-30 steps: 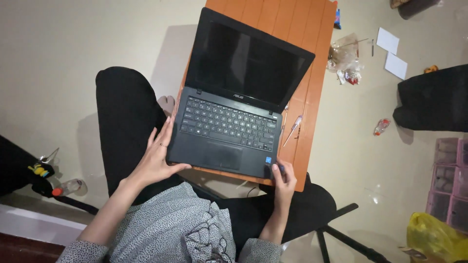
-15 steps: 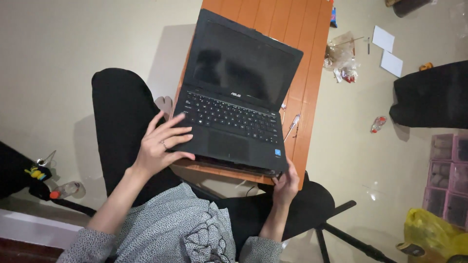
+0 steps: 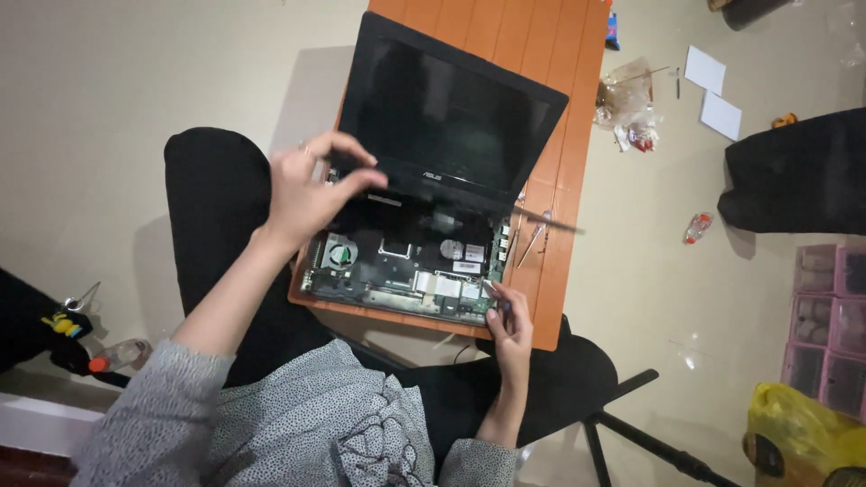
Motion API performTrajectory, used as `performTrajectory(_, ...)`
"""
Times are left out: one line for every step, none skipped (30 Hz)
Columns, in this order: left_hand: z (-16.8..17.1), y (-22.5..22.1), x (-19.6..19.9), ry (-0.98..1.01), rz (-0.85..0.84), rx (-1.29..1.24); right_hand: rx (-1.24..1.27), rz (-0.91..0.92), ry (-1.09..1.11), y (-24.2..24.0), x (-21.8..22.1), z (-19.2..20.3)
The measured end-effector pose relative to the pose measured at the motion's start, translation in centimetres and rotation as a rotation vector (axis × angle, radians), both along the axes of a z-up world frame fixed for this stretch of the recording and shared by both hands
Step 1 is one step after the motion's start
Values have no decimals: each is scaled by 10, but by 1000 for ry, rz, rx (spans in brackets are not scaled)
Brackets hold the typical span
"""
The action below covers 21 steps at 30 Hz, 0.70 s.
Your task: Disassembling a laptop case and inspecting internal components using a small tool.
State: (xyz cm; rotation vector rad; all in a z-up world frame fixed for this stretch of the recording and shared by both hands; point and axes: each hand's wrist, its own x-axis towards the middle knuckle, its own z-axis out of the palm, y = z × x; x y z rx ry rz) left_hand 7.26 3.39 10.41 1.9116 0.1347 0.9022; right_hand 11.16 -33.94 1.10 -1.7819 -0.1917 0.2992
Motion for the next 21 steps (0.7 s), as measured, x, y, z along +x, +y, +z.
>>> performTrajectory(0,1,10,-1,-1,0,0,-1,-1,0,0,-2)
performTrajectory(2,2,21,1,27,-66,-6,4,4,0,1,-4)
performTrajectory(3,3,32,4,54,-131,-13,9,9,-1,2,-5)
performTrajectory(5,6,41,2,53,-131,-12,8,8,1,2,0)
performTrajectory(8,9,50,-31,42,-101,-57,67,-20,2,2,5)
performTrajectory(11,12,59,-64,31,-71,-102,125,-47,3,2,11)
performTrajectory(8,17,68,-65,30,-72,-103,124,-48,2,3,9)
performTrajectory(6,21,76,-88,45,-52,-86,125,-27,1,4,7)
performTrajectory(3,24,85,-110,60,-32,-69,125,-6,-1,5,4)
performTrajectory(2,29,92,-110,57,-32,-68,122,-6,-1,6,5)
performTrajectory(0,33,100,-157,45,-39,-60,130,3,-1,6,5)
performTrajectory(-1,37,107,-202,33,-47,-53,137,13,-1,6,5)
performTrajectory(-4,40,111,-202,30,-48,-53,134,13,0,6,7)
performTrajectory(-6,43,116,-210,-6,-80,-66,136,11,0,6,9)
performTrajectory(-8,45,120,-218,-42,-112,-78,137,9,1,7,11)
performTrajectory(-12,49,125,-219,-45,-112,-78,135,8,2,7,12)
performTrajectory(-16,54,129,-227,-46,-102,-80,132,16,3,7,13)
performTrajectory(-21,58,132,-232,-46,-93,-82,129,25,3,6,15)
performTrajectory(-24,60,137,-231,-49,-94,-83,127,26,4,6,17)
performTrajectory(-29,62,141,-229,31,-42,-99,126,26,5,6,19)
performTrajectory(-33,64,145,-228,111,11,-115,125,27,6,5,21)
